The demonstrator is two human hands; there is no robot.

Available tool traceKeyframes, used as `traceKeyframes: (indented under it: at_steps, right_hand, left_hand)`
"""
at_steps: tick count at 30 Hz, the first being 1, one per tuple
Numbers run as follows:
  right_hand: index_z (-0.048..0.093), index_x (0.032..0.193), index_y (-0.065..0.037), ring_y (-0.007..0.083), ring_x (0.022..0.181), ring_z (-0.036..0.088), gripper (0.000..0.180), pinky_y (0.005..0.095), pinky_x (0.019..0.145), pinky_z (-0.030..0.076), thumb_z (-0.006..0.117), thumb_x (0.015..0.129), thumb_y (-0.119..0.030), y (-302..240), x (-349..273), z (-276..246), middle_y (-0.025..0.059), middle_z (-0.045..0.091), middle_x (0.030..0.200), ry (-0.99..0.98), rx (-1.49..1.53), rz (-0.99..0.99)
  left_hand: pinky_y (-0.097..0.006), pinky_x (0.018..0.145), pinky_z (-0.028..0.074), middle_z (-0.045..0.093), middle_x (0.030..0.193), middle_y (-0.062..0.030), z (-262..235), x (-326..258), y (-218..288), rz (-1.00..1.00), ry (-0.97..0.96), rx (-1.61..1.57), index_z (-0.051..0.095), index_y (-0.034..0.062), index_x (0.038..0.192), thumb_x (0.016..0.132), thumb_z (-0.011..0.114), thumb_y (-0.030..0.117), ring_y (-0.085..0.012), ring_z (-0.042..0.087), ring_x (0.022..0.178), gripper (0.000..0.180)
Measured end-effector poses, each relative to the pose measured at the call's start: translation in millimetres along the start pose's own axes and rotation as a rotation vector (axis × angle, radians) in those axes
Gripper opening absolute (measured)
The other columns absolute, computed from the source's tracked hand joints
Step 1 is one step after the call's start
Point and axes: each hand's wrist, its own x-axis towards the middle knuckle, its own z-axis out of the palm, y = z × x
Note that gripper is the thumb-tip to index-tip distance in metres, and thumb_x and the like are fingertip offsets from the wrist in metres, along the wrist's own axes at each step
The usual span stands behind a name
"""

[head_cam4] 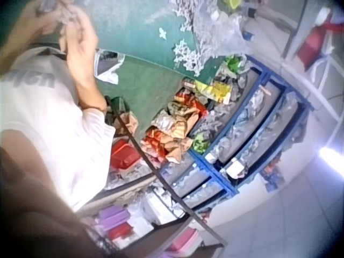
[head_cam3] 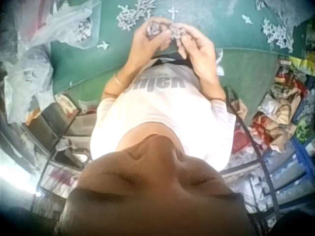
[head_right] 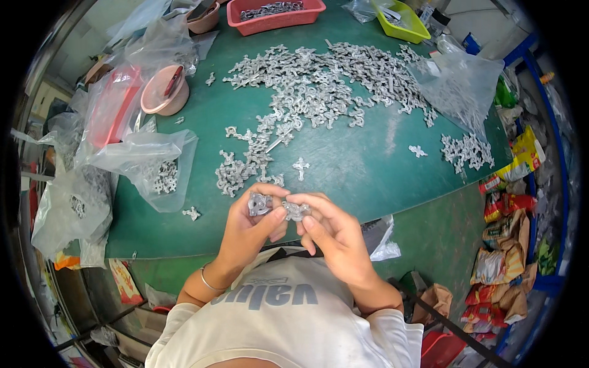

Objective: The person sorts through small silver-colored decorative crosses on a table, picking them up one by one and placing them into different bags and containers.

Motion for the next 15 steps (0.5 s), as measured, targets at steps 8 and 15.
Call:
traceKeyframes:
  at_steps: [8,15]
  right_hand:
    - [0.048,0.112,0.007,0.0167,0.076,0.056,0.029,0.0211,0.042,0.047,0.047,0.084,0.000,-3.2,5.4,-5.4,0.0144,0.050,0.104,-0.030,0.184,0.082]
    - [0.052,0.104,0.008,0.0151,0.075,0.058,0.023,0.0214,0.045,0.050,0.049,0.082,0.003,-2.4,3.3,0.6,0.0150,0.050,0.106,0.079,0.221,0.090]
  left_hand:
    - [-0.022,0.044,0.031,0.039,0.067,0.0010,1.4,0.9,9.2,-0.187,-0.047,-0.290,0.044,-0.0003,0.108,0.086,0.048,0.005,-0.0060,0.033,0.051,0.023]
    - [-0.022,0.046,0.032,0.042,0.069,-0.0004,1.1,-0.9,3.9,-0.180,-0.045,-0.286,0.042,0.0011,0.111,0.089,0.044,0.012,-0.0082,0.038,0.055,0.025]
